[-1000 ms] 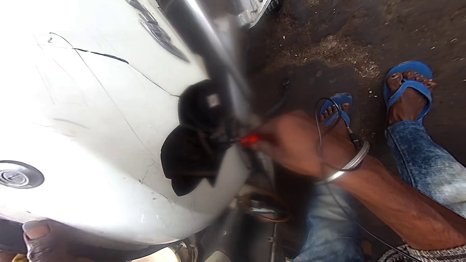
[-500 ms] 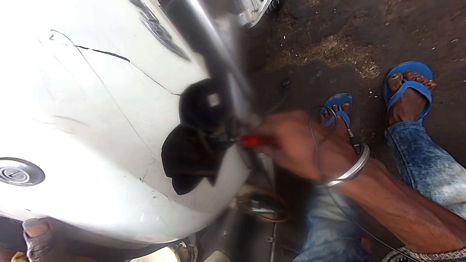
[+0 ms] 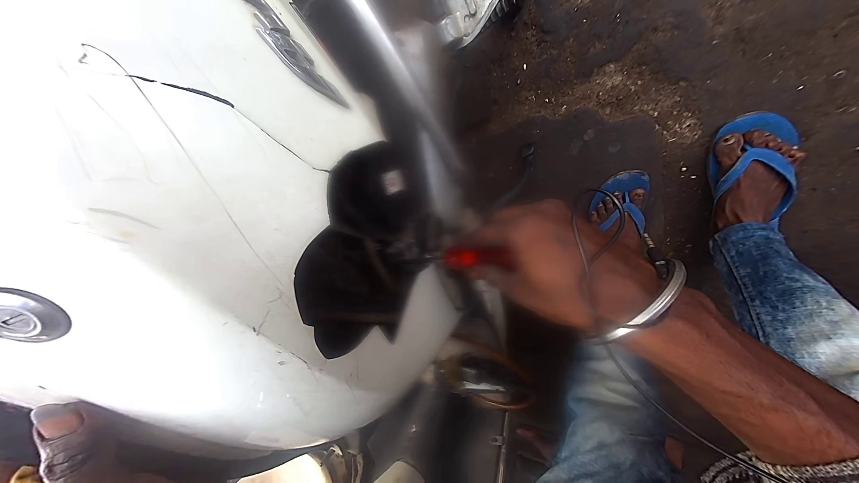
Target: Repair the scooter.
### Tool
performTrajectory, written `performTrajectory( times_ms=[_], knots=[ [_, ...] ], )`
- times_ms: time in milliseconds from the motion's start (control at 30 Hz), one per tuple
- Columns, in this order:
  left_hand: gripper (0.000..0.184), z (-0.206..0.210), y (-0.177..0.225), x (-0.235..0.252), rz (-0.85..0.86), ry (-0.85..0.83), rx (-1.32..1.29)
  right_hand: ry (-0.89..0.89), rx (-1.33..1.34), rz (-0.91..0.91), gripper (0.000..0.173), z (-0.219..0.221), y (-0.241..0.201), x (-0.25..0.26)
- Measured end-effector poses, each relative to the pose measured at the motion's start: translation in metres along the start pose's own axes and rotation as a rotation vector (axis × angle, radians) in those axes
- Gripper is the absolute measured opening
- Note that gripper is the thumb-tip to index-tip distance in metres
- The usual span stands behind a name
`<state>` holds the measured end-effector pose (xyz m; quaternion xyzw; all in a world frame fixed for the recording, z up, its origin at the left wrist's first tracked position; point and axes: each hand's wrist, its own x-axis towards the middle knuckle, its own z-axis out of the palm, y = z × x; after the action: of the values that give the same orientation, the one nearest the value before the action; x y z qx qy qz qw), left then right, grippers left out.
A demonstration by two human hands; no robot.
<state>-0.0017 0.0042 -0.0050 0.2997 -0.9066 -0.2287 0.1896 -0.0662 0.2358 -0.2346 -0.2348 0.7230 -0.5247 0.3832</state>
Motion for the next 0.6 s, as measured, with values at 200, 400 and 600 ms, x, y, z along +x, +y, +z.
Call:
performTrajectory(
  times_ms=[200, 400, 600],
  knots=[
    [0.027, 0.001, 0.003, 0.000, -0.028, 0.014, 0.017, -0.043, 0.006, 0.048, 0.019, -0.006, -0.006, 0.000],
    [0.032, -0.001, 0.003, 0.001, -0.024, 0.012, 0.039, -0.140, 0.073, 0.359, 0.040, -0.018, -0.024, 0.003],
    [0.028, 0.000, 0.002, 0.001, -0.020, 0.025, 0.031, -0.164, 0.021, 0.272, 0.029, -0.012, -0.017, 0.010]
  ],
)
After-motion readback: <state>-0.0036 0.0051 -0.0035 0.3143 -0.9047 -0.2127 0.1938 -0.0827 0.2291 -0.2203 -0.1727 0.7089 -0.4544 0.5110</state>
